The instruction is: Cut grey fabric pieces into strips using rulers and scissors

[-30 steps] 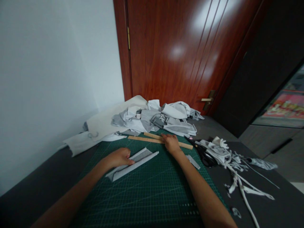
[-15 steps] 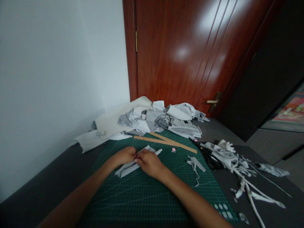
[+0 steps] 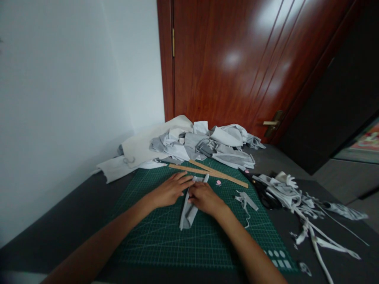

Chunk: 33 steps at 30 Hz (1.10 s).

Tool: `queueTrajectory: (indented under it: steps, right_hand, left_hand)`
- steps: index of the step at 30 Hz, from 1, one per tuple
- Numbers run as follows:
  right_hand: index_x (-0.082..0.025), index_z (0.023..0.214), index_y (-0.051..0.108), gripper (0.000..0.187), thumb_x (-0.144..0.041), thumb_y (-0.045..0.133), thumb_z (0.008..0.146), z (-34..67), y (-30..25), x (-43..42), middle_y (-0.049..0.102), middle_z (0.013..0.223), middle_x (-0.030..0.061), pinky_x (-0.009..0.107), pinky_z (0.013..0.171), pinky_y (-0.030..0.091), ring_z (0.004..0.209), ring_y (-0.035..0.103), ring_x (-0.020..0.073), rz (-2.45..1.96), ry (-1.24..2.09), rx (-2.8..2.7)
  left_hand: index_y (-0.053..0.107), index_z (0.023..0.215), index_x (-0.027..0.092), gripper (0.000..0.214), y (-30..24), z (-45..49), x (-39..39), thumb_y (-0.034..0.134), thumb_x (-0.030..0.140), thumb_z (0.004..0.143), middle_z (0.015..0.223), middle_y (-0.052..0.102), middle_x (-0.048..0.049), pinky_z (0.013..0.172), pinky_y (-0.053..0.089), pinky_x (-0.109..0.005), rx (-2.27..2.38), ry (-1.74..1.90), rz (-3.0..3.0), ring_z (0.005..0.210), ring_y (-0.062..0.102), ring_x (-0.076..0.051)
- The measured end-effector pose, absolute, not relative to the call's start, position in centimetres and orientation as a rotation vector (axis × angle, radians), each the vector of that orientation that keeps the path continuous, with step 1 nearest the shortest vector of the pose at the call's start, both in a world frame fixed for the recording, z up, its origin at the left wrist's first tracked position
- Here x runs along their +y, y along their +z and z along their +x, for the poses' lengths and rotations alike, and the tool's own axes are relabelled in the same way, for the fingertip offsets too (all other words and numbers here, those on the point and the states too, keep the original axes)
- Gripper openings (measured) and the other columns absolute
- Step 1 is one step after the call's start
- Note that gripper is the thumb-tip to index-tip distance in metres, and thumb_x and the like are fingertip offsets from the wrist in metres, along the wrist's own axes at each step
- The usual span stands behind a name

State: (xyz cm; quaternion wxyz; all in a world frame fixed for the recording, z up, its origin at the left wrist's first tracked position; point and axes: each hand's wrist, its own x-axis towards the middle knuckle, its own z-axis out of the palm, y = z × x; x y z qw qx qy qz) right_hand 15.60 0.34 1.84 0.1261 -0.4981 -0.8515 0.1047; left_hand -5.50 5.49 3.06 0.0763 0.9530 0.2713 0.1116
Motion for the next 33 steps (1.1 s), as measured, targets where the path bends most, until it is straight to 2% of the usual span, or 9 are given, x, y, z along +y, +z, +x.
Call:
queueTrajectory:
  steps: [4, 6, 10, 14, 17, 20, 26, 30, 33]
  right_hand:
    - [-0.018, 0.13, 0.065, 0.037, -0.019, 0.065, 0.093, 16.4, 1.9, 0.2, 0.063, 0.139, 0.016, 0.047, 0.11, 0.037, 0.132, 0.054, 0.0303, -1.425, 0.321, -2.478]
    - [-0.019, 0.132, 0.066, 0.039, -0.017, 0.062, 0.094, 16.9, 1.9, 0.2, 0.062, 0.141, 0.0159, 0.051, 0.113, 0.034, 0.135, 0.053, 0.0308, -1.413, 0.333, -2.498]
    - [-0.024, 0.126, 0.071, 0.04, -0.01, 0.062, 0.089, 17.6, 2.0, 0.5, 0.065, 0.137, 0.0103, 0.041, 0.109, 0.04, 0.13, 0.057, 0.0266, -1.345, 0.435, -2.507]
    - [-0.019, 0.112, 0.073, 0.034, -0.006, 0.063, 0.083, 18.2, 2.2, 0.6, 0.071, 0.12, 0.0089, 0.032, 0.098, 0.046, 0.113, 0.065, 0.0237, -1.435, 0.433, -2.445]
    - [-0.019, 0.104, 0.073, 0.028, -0.007, 0.063, 0.081, 18.5, 2.7, 0.6, 0.072, 0.115, 0.0088, 0.033, 0.095, 0.046, 0.109, 0.066, 0.0247, -1.571, 0.424, -2.412]
    - [-0.019, 0.101, 0.073, 0.026, -0.007, 0.062, 0.081, 18.9, 3.3, 0.4, 0.073, 0.113, 0.0079, 0.035, 0.097, 0.044, 0.11, 0.067, 0.0257, -1.654, 0.396, -2.371]
    - [-0.02, 0.102, 0.074, 0.025, -0.01, 0.065, 0.081, 20.1, 3.1, 0.6, 0.073, 0.116, 0.0085, 0.033, 0.096, 0.045, 0.108, 0.067, 0.0246, -1.753, 0.343, -2.321]
    - [-0.021, 0.106, 0.074, 0.03, -0.012, 0.066, 0.079, 22.3, 2.8, 1.3, 0.072, 0.121, 0.0075, 0.033, 0.099, 0.046, 0.112, 0.067, 0.0245, -1.741, 0.445, -2.31]
    - [-0.021, 0.109, 0.074, 0.028, -0.016, 0.06, 0.086, 25.7, 3.3, 1.8, 0.073, 0.12, 0.0085, 0.031, 0.097, 0.047, 0.113, 0.067, 0.024, -1.8, 0.429, -2.201]
  left_hand:
    - [0.033, 0.156, 0.022, 0.063, 2.2, -4.2, 4.6, 0.058, 0.027, 0.098, 0.163, 0.039, -0.012, 0.126, 0.027, -0.042, 0.578, 0.417, 2.699, 0.153, 0.031, -0.024]
    - [0.035, 0.154, 0.021, 0.062, 1.7, -3.7, 4.3, 0.059, 0.034, 0.099, 0.162, 0.039, -0.0128, 0.124, 0.032, -0.041, 0.566, 0.449, 2.647, 0.15, 0.037, -0.024]
    - [0.053, 0.137, 0.018, 0.05, 1.3, -3.3, 3.9, 0.067, 0.041, 0.095, 0.141, 0.059, -0.0125, 0.113, 0.043, -0.043, 0.753, 0.407, 2.694, 0.132, 0.055, -0.028]
    - [0.067, 0.114, 0.022, 0.03, 2.3, -3.6, 3.8, 0.069, 0.043, 0.094, 0.122, 0.068, -0.0087, 0.102, 0.047, -0.042, 0.947, 0.291, 2.833, 0.12, 0.06, -0.029]
    - [0.071, 0.103, 0.02, 0.036, 2.9, -3.8, 3.7, 0.066, 0.054, 0.093, 0.109, 0.071, -0.0105, 0.094, 0.048, -0.043, 1.076, 0.247, 2.87, 0.112, 0.06, -0.031]
    - [0.073, 0.096, 0.017, 0.046, 2.9, -3.7, 3.6, 0.056, 0.06, 0.097, 0.108, 0.07, -0.0133, 0.092, 0.047, -0.045, 1.196, 0.247, 2.861, 0.11, 0.059, -0.032]
    - [0.068, 0.107, 0.021, 0.029, 3.1, -4.3, 4.3, 0.074, 0.043, 0.089, 0.115, 0.067, -0.0093, 0.097, 0.044, -0.043, 1.04, 0.278, 2.872, 0.116, 0.054, -0.031]
    - [0.069, 0.103, 0.023, 0.015, 3.5, -5.0, 5.2, 0.071, 0.022, 0.088, 0.112, 0.068, -0.0041, 0.1, 0.042, -0.034, 0.553, 0.243, 2.818, 0.115, 0.057, -0.023]
    - [0.07, 0.104, 0.022, 0.021, 3.8, -5.5, 5.5, 0.073, 0.02, 0.084, 0.113, 0.067, -0.0047, 0.101, 0.043, -0.035, 0.6, 0.165, 2.758, 0.111, 0.06, -0.023]
